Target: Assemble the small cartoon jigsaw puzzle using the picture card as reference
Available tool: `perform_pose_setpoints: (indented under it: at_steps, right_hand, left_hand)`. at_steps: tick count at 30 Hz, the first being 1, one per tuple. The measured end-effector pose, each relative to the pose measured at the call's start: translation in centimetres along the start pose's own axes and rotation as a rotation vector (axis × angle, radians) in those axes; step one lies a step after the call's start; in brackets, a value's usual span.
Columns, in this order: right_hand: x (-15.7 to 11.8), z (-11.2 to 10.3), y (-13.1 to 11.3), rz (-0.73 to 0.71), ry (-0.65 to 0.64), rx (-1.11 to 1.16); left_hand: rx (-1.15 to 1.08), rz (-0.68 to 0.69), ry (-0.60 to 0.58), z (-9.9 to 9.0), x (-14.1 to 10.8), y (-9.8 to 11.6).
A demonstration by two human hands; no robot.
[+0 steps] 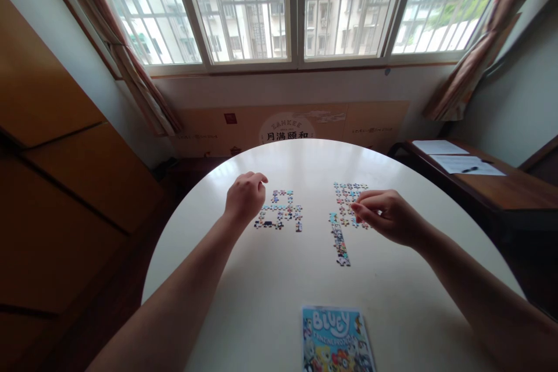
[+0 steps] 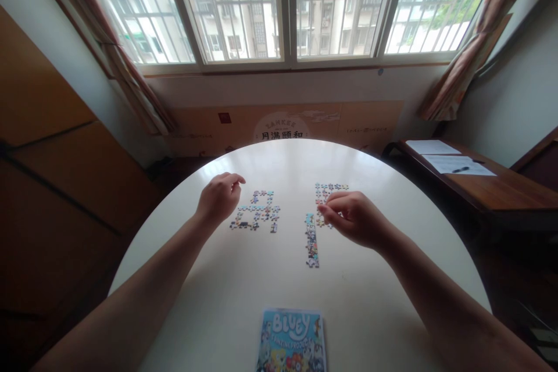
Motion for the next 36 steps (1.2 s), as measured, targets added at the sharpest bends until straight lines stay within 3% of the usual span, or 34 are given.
perform_pose_setpoints:
  at_steps: [17, 27, 36]
  right_hand:
    - [-0.2, -0.1, 0.6, 0.037, 0.004, -0.002]
    - [-0.2, 0.0, 0.5, 0.036, 0.005, 0.004]
    - [0.0, 0.2, 0.2, 0.017, -0.005, -0.003]
  left_hand:
    - [0.0, -0.107, -0.086, 2.7, 1.0, -4.0]
    - [-0.022, -0.026, -0.18, 5.3, 1.3, -3.5]
    - [-0.003, 0.046, -0.196, 6.1, 1.4, -2.1]
Point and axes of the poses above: each hand's wrist, its own x-axis towards the middle knuckle, its own z-axis out of the palm, y = z × x, the point moved 10 cm from there along x, towards the middle knuckle, and after that the axes turned 15 degrees about -y, right-handed, at the moved point
